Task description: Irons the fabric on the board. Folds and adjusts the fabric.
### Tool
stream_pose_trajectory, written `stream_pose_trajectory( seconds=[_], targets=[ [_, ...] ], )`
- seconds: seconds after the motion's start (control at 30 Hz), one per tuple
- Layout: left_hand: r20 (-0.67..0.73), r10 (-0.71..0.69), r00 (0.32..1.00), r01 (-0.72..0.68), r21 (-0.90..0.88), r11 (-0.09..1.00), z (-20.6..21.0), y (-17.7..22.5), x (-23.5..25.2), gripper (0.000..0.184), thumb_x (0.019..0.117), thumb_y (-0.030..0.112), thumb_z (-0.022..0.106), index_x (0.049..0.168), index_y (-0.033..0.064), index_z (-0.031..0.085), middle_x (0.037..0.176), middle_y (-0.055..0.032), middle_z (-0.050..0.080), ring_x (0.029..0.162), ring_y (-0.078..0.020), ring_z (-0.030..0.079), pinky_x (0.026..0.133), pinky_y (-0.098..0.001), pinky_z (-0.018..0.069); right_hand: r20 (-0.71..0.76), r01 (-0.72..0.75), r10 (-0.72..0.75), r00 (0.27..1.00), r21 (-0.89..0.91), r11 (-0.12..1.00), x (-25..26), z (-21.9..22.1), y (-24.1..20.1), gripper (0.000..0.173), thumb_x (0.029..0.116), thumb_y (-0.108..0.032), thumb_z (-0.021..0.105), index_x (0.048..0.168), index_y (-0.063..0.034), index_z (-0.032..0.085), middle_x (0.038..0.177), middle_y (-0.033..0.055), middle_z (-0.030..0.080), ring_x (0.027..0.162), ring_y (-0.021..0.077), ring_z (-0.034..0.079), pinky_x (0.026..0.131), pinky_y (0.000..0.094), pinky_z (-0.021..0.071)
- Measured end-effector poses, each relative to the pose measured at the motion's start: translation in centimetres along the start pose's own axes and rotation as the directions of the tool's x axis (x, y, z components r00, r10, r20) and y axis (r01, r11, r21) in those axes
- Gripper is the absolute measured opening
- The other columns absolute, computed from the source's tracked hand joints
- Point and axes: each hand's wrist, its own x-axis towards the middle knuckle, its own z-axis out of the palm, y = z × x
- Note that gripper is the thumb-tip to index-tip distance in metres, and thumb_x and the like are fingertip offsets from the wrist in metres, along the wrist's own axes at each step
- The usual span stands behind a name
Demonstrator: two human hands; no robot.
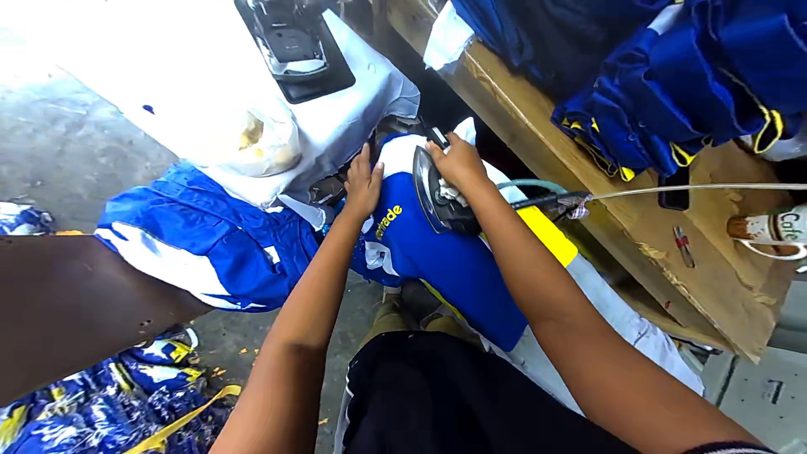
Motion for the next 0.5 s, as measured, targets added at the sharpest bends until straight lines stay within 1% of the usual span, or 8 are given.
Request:
stream_pose_trajectory(
  seconds=[0.07, 0.13, 0.2, 0.27, 0.33, 0.37, 0.43, 0.5],
  targets=[
    [-0.07, 0.022, 0.997, -0.027, -0.071, 0.997, -1.5, -2.0, -3.4, 0.071, 0.109, 0.049, 0.027, 0.162, 0.0015, 0.023, 0.164, -0.0267, 0.029, 0.153, -0.0426, 0.026, 0.122, -0.0641, 0.0213, -0.004, -0.032, 0.032, 0.999, -0.007, 0.999, -1.4, 0.3, 1.3, 0.054, 0.1069, -0.05, 0.05, 0.136, -0.0048, 0.058, 0.112, 0.025, 0.07, 0.106, 0.0431, 0.068, 0.087, 0.0642, 0.0519],
    [-0.127, -0.103, 0.987, 0.079, -0.179, 0.981, -1.3, -3.9, -7.1, 0.069, 0.1102, 0.043, 0.026, 0.16, -0.0043, 0.023, 0.161, -0.0316, 0.03, 0.152, -0.0441, 0.027, 0.124, -0.0575, 0.0217, 0.005, -0.062, 0.062, 0.998, -0.014, 0.998, -1.8, 0.2, 1.6, 0.055, 0.107, -0.05, 0.049, 0.136, -0.0043, 0.059, 0.112, 0.0257, 0.069, 0.107, 0.0433, 0.068, 0.088, 0.0641, 0.0516],
    [-0.124, -0.246, 0.961, 0.21, -0.249, 0.945, 0.5, -4.8, -10.5, 0.064, 0.1119, 0.037, 0.028, 0.159, -0.0063, 0.022, 0.16, -0.0337, 0.03, 0.15, -0.0451, 0.03, 0.123, -0.0567, 0.0251, -0.004, -0.063, 0.063, 0.998, -0.003, 0.998, -1.0, 0.2, 0.7, 0.055, 0.1072, -0.049, 0.049, 0.138, -0.0041, 0.057, 0.115, 0.0261, 0.069, 0.109, 0.0434, 0.067, 0.089, 0.0637, 0.0513],
    [-0.024, -0.281, 0.959, 0.266, -0.251, 0.931, 3.6, -5.0, -13.1, 0.061, 0.1117, 0.031, 0.032, 0.158, -0.0084, 0.023, 0.158, -0.0347, 0.033, 0.148, -0.0455, 0.034, 0.122, -0.0563, 0.028, -0.018, -0.047, 0.048, 0.999, 0.016, 0.999, 0.6, -0.2, -0.6, 0.059, 0.1072, -0.049, 0.049, 0.144, -0.0031, 0.054, 0.124, 0.0269, 0.067, 0.118, 0.0435, 0.064, 0.096, 0.0636, 0.0498],
    [0.131, -0.245, 0.961, 0.266, -0.183, 0.946, 6.4, -4.6, -16.1, 0.06, 0.111, 0.03, 0.035, 0.156, -0.0087, 0.03, 0.153, -0.0344, 0.041, 0.145, -0.046, 0.039, 0.12, -0.0581, 0.0309, -0.018, -0.044, 0.044, 0.999, 0.029, 0.999, 2.0, -0.6, -1.7, 0.061, 0.1071, -0.049, 0.049, 0.146, -0.0028, 0.052, 0.131, 0.0261, 0.064, 0.124, 0.0419, 0.062, 0.1, 0.0626, 0.0482],
    [0.199, -0.221, 0.955, 0.25, -0.137, 0.959, 7.1, -4.4, -17.7, 0.06, 0.1104, 0.032, 0.036, 0.155, -0.0079, 0.033, 0.152, -0.0334, 0.043, 0.145, -0.0463, 0.039, 0.12, -0.0602, 0.0301, -0.02, -0.038, 0.039, 0.999, 0.038, 0.999, 2.5, -0.7, -2.1, 0.06, 0.1073, -0.048, 0.049, 0.145, -0.0026, 0.053, 0.132, 0.0254, 0.064, 0.125, 0.0408, 0.061, 0.101, 0.0618, 0.0478],
    [0.292, -0.205, 0.934, 0.227, -0.043, 0.973, 7.1, -4.1, -20.6, 0.061, 0.1096, 0.035, 0.038, 0.155, -0.0047, 0.037, 0.152, -0.0318, 0.044, 0.144, -0.0471, 0.039, 0.118, -0.0637, 0.0294, -0.024, -0.025, 0.027, 0.999, 0.054, 0.998, 2.8, -0.7, -2.3, 0.058, 0.1075, -0.047, 0.049, 0.144, -0.0024, 0.054, 0.132, 0.0244, 0.064, 0.125, 0.0394, 0.061, 0.101, 0.0613, 0.0477],
    [0.337, -0.249, 0.908, 0.251, 0.037, 0.967, 5.6, -4.6, -23.1, 0.059, 0.1098, 0.036, 0.039, 0.155, -0.0025, 0.039, 0.153, -0.0312, 0.043, 0.144, -0.048, 0.039, 0.118, -0.065, 0.0291, -0.02, -0.01, 0.011, 1.0, 0.055, 0.998, 2.0, -0.6, -1.6, 0.059, 0.1074, -0.047, 0.049, 0.143, -0.0015, 0.054, 0.131, 0.0255, 0.064, 0.124, 0.0407, 0.062, 0.1, 0.0622, 0.0482]
  ],
)
